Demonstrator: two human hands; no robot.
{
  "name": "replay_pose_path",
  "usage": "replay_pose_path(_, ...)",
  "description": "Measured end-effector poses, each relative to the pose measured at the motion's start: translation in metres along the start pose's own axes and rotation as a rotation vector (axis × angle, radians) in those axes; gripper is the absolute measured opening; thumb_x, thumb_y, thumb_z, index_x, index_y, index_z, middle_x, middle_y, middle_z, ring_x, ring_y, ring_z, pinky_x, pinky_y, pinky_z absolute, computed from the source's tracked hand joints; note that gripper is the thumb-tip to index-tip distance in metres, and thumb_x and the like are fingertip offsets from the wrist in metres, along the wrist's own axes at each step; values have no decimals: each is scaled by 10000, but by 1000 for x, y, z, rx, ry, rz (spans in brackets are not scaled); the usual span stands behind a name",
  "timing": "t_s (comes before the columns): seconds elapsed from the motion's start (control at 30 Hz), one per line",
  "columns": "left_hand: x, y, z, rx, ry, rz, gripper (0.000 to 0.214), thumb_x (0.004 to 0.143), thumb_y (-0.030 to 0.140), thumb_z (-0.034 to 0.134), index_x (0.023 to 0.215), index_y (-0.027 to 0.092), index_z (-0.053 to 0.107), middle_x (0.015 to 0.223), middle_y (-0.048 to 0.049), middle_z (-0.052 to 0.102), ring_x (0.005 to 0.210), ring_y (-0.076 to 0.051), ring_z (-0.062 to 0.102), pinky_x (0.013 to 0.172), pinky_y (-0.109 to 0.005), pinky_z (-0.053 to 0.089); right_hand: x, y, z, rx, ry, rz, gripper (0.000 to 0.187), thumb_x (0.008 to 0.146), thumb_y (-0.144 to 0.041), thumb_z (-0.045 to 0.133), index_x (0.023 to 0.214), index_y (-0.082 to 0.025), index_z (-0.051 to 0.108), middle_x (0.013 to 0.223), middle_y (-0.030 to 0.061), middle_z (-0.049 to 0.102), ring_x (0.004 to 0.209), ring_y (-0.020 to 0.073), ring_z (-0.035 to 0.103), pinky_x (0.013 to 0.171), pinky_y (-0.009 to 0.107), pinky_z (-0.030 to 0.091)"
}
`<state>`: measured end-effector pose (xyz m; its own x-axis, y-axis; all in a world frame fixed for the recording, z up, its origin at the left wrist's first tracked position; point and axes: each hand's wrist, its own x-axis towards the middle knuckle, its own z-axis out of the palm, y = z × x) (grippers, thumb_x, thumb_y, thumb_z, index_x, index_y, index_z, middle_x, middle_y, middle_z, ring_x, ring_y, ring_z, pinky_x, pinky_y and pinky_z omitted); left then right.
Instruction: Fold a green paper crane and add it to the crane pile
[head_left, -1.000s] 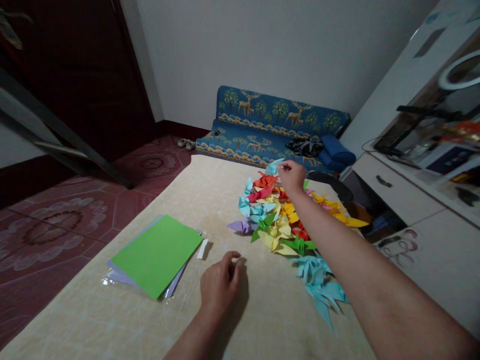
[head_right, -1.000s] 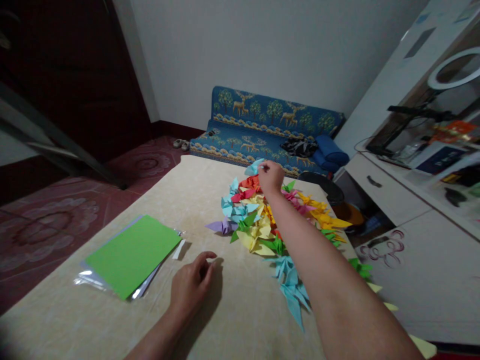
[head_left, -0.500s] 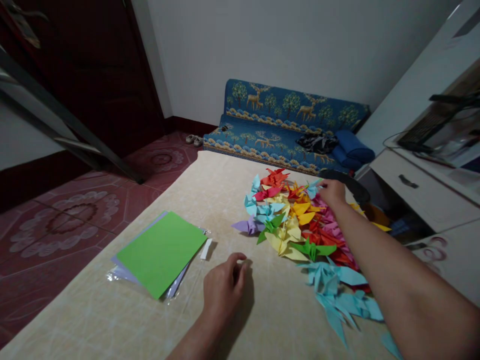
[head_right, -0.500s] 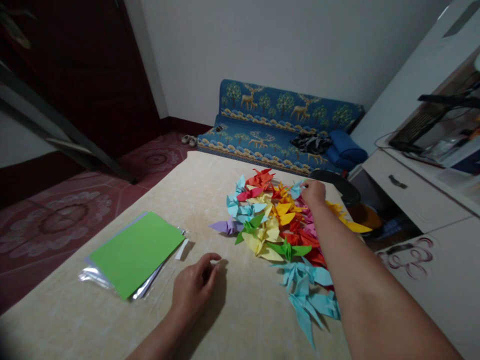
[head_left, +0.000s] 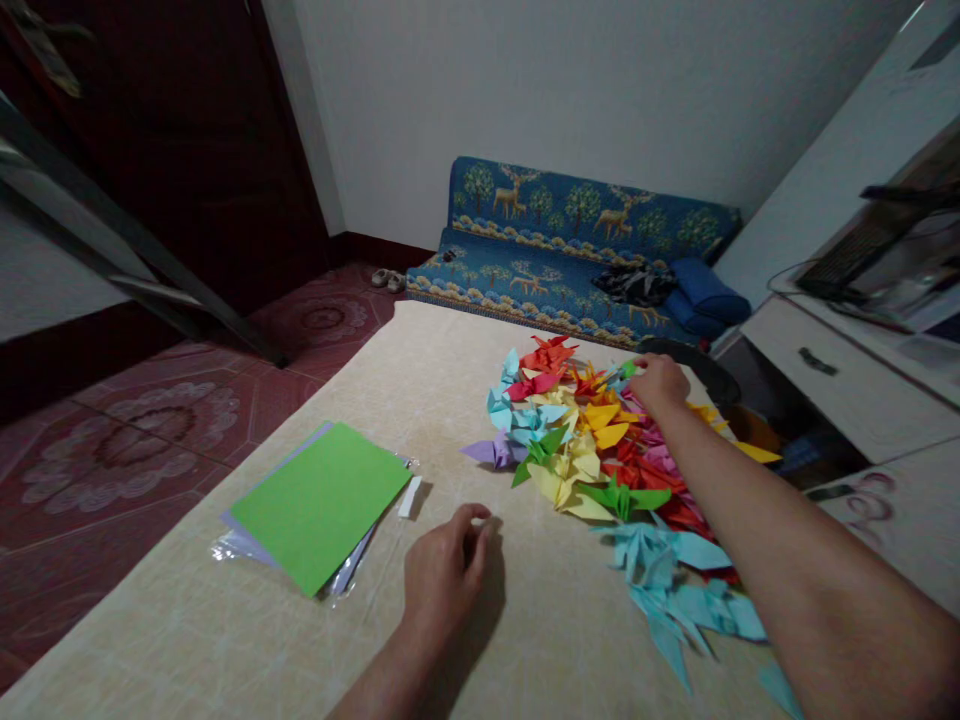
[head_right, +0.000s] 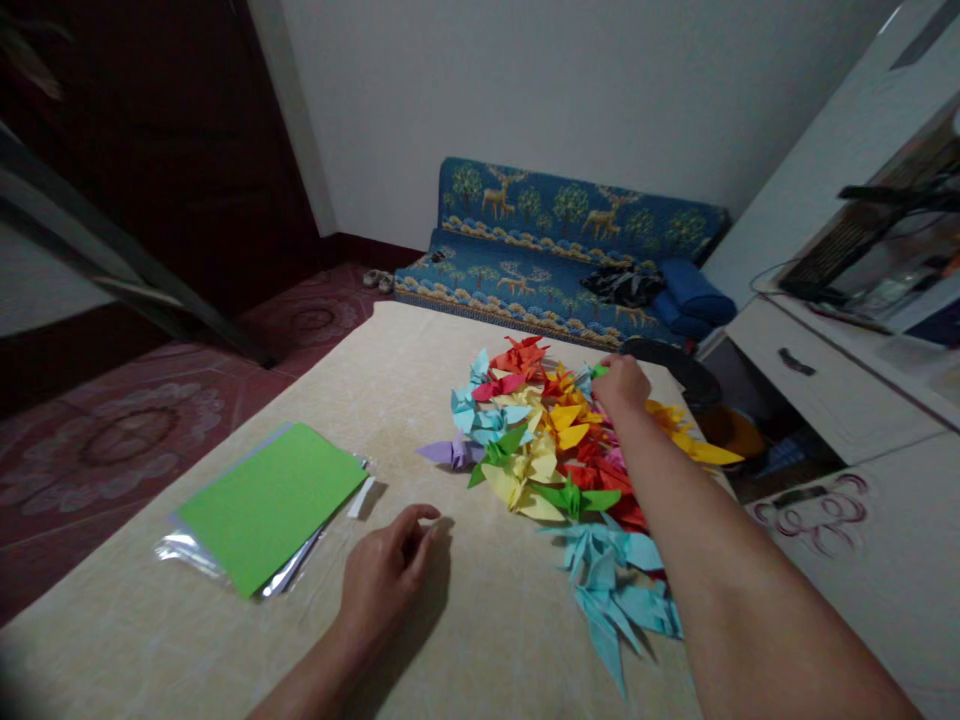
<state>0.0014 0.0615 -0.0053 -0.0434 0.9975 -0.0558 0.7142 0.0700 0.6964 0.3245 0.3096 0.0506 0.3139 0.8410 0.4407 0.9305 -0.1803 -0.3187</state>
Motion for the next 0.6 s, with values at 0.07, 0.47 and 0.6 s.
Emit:
replay_pose_path(0.07,0,1,-1,-1,5,13,259,905,353,462,1043,253,658,662,-2,693,645,-180,629,570,-262,294,-4,-18,-12,41,41,-55,373,681,-67,509,993,-112,708,1086,181,644,923,313,633,778,399,467)
replay_pose_path(0.47,0,-1,0,-6,11,33,253,907,358,463,1042,259,653,668,-1,693,647,-185,623,571,-262,276,-113,-140,-8,227,-370,-558,115,751,-231,674,856,-205,715,859,28,716,785,185,652,676,249,471)
replay_pose_path(0.6,0,-1,0,-4,12,34,255,910,361,461,1039,260,656,665,-3,694,648,-185,624,569,-263,271,-114,-154,5,158,-322,-481,275,770,-155,623,1034,-201,686,1077,92,669,924,232,642,734,294,471)
